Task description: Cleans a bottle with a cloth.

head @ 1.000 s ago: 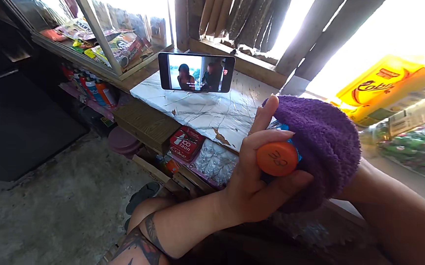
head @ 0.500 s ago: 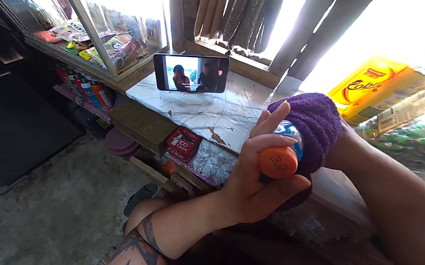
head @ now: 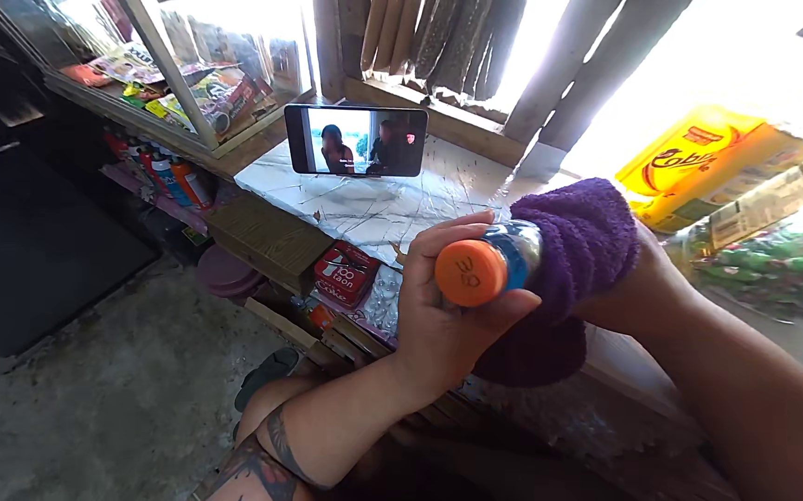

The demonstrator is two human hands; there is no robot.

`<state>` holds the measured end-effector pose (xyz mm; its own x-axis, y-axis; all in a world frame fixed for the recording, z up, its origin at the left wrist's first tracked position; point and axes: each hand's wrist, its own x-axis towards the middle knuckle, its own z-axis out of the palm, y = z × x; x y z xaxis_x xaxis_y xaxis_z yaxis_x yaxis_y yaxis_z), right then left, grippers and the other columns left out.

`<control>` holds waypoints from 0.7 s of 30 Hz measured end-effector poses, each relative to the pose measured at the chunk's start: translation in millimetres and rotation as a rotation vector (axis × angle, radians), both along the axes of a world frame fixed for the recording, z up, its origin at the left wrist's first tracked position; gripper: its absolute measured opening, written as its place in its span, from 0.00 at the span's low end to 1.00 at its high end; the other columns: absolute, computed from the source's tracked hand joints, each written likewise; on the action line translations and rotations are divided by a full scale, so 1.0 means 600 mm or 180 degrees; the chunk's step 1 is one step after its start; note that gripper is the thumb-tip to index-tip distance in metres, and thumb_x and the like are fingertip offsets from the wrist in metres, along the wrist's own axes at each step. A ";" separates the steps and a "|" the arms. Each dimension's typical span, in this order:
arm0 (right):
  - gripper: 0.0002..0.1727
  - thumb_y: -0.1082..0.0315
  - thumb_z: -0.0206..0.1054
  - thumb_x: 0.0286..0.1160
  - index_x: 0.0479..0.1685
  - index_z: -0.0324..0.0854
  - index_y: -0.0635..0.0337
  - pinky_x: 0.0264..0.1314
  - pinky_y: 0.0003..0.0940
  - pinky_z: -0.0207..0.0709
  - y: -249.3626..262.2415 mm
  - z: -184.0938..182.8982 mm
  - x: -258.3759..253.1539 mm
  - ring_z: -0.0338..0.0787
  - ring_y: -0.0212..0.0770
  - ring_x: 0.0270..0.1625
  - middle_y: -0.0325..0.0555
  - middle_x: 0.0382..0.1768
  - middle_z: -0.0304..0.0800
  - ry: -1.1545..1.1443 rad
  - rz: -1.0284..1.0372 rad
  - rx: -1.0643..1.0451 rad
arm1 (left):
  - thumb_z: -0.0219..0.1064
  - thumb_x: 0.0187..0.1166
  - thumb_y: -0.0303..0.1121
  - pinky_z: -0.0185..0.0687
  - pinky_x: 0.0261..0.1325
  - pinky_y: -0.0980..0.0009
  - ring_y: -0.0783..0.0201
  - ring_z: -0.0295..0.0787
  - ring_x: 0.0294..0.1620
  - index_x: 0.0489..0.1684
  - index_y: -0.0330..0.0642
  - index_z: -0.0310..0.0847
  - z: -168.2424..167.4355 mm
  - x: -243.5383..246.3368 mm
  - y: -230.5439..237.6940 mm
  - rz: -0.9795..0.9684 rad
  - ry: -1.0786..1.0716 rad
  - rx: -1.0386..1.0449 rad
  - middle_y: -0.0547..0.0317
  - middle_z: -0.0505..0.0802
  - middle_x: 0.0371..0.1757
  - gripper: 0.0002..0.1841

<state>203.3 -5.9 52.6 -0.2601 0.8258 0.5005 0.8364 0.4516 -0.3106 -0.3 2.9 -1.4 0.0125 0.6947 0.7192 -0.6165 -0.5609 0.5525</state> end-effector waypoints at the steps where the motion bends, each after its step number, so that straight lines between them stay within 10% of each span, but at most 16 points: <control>1: 0.45 0.39 0.79 0.40 0.63 0.79 0.58 0.72 0.37 0.75 -0.002 0.001 -0.003 0.83 0.34 0.66 0.43 0.55 0.87 0.0012 0.0041 -0.0013 | 0.77 0.73 0.43 0.79 0.76 0.61 0.61 0.79 0.76 0.65 0.47 0.75 0.003 -0.003 0.001 0.0152 0.0117 0.0159 0.56 0.84 0.71 0.25; 9: 0.25 0.50 0.79 0.60 0.53 0.83 0.52 0.58 0.12 0.78 -0.024 0.010 -0.020 0.82 0.10 0.53 0.24 0.44 0.87 0.0535 0.0838 -0.0157 | 0.71 0.79 0.38 0.65 0.88 0.58 0.58 0.70 0.85 0.75 0.33 0.70 0.019 -0.019 -0.004 0.0136 0.0685 0.0875 0.47 0.79 0.80 0.28; 13: 0.10 0.66 0.81 0.60 0.35 0.86 0.56 0.44 0.15 0.82 -0.039 -0.009 -0.008 0.87 0.17 0.37 0.32 0.30 0.88 0.0586 0.0697 -0.0599 | 0.65 0.82 0.37 0.50 0.94 0.55 0.55 0.53 0.93 0.85 0.37 0.59 0.017 -0.017 -0.009 -0.0123 0.0821 0.0966 0.46 0.64 0.91 0.32; 16: 0.16 0.47 0.70 0.74 0.43 0.86 0.49 0.39 0.24 0.76 0.016 -0.136 0.100 0.86 0.25 0.39 0.33 0.34 0.86 -0.0471 0.1259 0.0586 | 0.63 0.83 0.37 0.45 0.94 0.54 0.54 0.49 0.94 0.88 0.39 0.54 0.010 -0.012 -0.015 -0.0211 0.0828 0.1061 0.46 0.61 0.92 0.34; 21: 0.17 0.45 0.66 0.76 0.42 0.84 0.48 0.36 0.29 0.74 0.008 -0.118 0.080 0.85 0.26 0.37 0.34 0.32 0.83 -0.0887 0.1176 0.0939 | 0.70 0.78 0.38 0.46 0.94 0.51 0.52 0.50 0.94 0.82 0.48 0.60 0.006 -0.003 -0.020 -0.0129 0.0669 0.0990 0.48 0.60 0.92 0.33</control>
<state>251.4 -0.8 -18.4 -0.6620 0.4895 0.5676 0.6382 0.7652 0.0843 -1.9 -8.9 2.3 0.2053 0.4393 0.8745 -0.5329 -0.6993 0.4764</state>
